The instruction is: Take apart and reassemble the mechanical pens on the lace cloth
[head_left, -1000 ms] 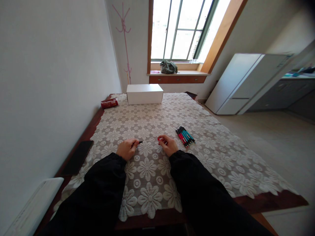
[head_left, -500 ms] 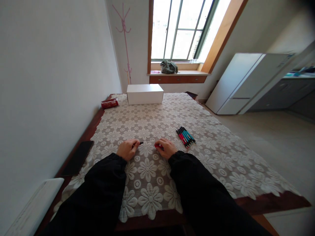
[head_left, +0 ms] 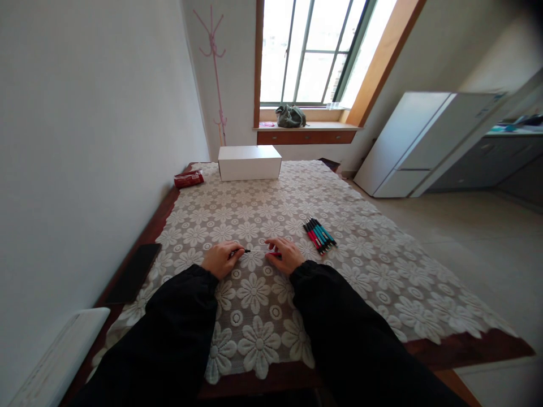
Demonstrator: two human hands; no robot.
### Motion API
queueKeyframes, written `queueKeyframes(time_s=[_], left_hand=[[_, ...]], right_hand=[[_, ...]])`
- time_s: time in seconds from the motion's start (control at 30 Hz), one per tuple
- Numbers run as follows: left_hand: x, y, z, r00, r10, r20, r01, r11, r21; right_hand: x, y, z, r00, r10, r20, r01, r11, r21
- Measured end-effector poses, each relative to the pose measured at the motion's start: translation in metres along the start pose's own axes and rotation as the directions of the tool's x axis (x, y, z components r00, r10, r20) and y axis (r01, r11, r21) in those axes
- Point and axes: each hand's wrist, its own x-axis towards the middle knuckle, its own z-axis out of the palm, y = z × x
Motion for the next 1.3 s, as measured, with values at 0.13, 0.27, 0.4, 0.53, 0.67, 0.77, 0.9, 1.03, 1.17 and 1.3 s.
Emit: queueKeyframes(time_s=[0.13, 0.27, 0.4, 0.53, 0.67, 0.77, 0.9, 1.03, 1.17, 1.3], left_hand=[[0.0004, -0.0010, 0.0012, 0.998, 0.047, 0.035, -0.047, 0.999, 0.005], [0.0003, -0.0020, 0.0024, 0.995, 0.090, 0.048, -0.091, 0.996, 0.011], [-0.0001, 0.0000, 0.0010, 0.995, 0.089, 0.048, -0.089, 0.996, -0.006], [-0.0002, 0.0025, -0.0010, 0.995, 0.077, 0.069, -0.076, 0.997, -0.011], [0.0002, 0.0011, 0.0005, 0.995, 0.073, 0.068, -0.072, 0.997, -0.018], [0.0003, -0.0014, 0.0026, 0.998, 0.039, 0.042, -0.039, 0.999, -0.021], [-0.0001, -0.0031, 0.0031, 0.999, 0.014, 0.041, -0.014, 1.000, -0.011], [0.0000, -0.0027, 0.0018, 1.000, 0.003, 0.024, -0.003, 1.000, -0.011], [0.0006, -0.0021, 0.0008, 1.000, 0.013, -0.021, -0.013, 1.000, -0.025], [0.0012, -0.0028, 0.0008, 0.996, 0.020, -0.084, -0.023, 0.999, -0.035]], right_hand=[[-0.0003, -0.0012, 0.0000, 0.998, -0.049, 0.025, 0.049, 0.999, -0.014], [-0.0005, -0.0024, 0.0009, 0.996, -0.071, 0.045, 0.073, 0.997, -0.039], [0.0000, -0.0027, 0.0014, 0.989, -0.127, 0.072, 0.128, 0.992, -0.017], [0.0004, -0.0028, 0.0017, 0.989, -0.135, 0.054, 0.135, 0.991, 0.010], [0.0005, -0.0035, 0.0013, 0.991, -0.128, 0.046, 0.127, 0.992, 0.012], [0.0005, -0.0031, 0.0014, 0.991, -0.130, 0.040, 0.130, 0.991, 0.018], [0.0002, -0.0010, 0.0024, 0.991, -0.126, 0.036, 0.125, 0.992, 0.020], [0.0000, -0.0009, 0.0025, 0.993, -0.114, 0.032, 0.113, 0.993, 0.022], [0.0002, -0.0021, 0.0018, 0.994, -0.110, 0.021, 0.110, 0.994, 0.022], [0.0005, -0.0007, 0.0022, 0.995, -0.096, -0.011, 0.096, 0.995, 0.023]])
